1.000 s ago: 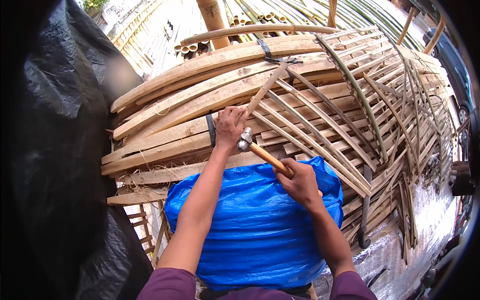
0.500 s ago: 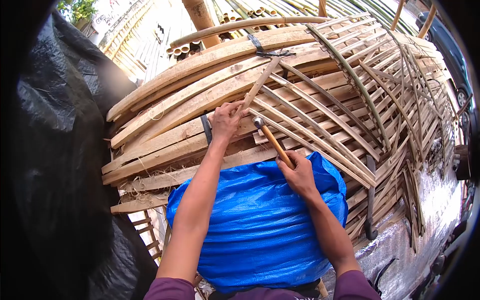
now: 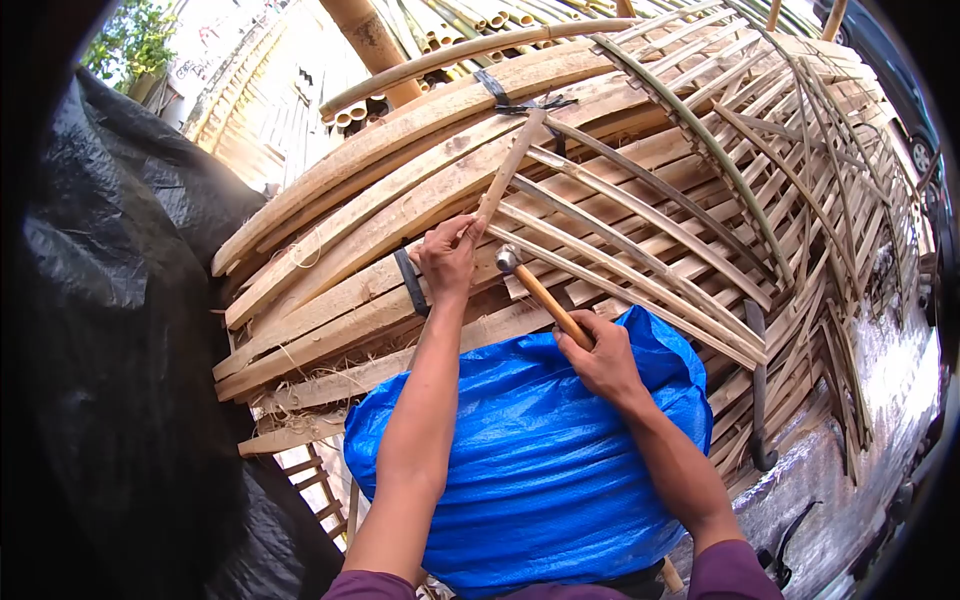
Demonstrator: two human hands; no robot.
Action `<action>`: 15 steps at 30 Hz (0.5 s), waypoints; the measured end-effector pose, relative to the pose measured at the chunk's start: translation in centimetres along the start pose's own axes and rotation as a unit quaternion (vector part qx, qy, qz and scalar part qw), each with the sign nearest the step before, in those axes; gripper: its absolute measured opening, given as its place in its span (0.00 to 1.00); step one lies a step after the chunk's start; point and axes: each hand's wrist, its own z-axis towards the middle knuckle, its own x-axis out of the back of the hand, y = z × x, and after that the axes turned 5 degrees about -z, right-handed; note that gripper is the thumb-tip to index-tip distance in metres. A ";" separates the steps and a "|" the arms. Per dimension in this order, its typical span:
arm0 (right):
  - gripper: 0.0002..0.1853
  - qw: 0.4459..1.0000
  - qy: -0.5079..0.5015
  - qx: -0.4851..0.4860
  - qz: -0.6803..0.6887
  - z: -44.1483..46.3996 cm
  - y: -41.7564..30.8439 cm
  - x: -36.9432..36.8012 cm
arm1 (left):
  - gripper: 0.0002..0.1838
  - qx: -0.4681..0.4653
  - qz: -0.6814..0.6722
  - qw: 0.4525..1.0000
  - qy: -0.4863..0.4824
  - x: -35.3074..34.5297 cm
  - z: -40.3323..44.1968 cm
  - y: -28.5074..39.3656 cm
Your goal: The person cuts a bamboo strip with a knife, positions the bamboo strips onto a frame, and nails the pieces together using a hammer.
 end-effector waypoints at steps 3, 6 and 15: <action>0.16 1.000 -0.015 -0.012 0.006 -0.2 -0.6 0.3 | 0.13 0.006 0.066 0.998 -0.011 0.1 0.1 0.7; 0.16 0.999 -0.030 -0.019 0.018 -0.3 -0.7 0.5 | 0.15 0.069 0.017 0.997 0.009 -0.3 0.2 0.2; 0.17 0.999 -0.037 -0.026 -0.003 -0.3 -0.7 0.6 | 0.20 0.130 -0.099 0.987 0.007 -0.6 0.2 -1.5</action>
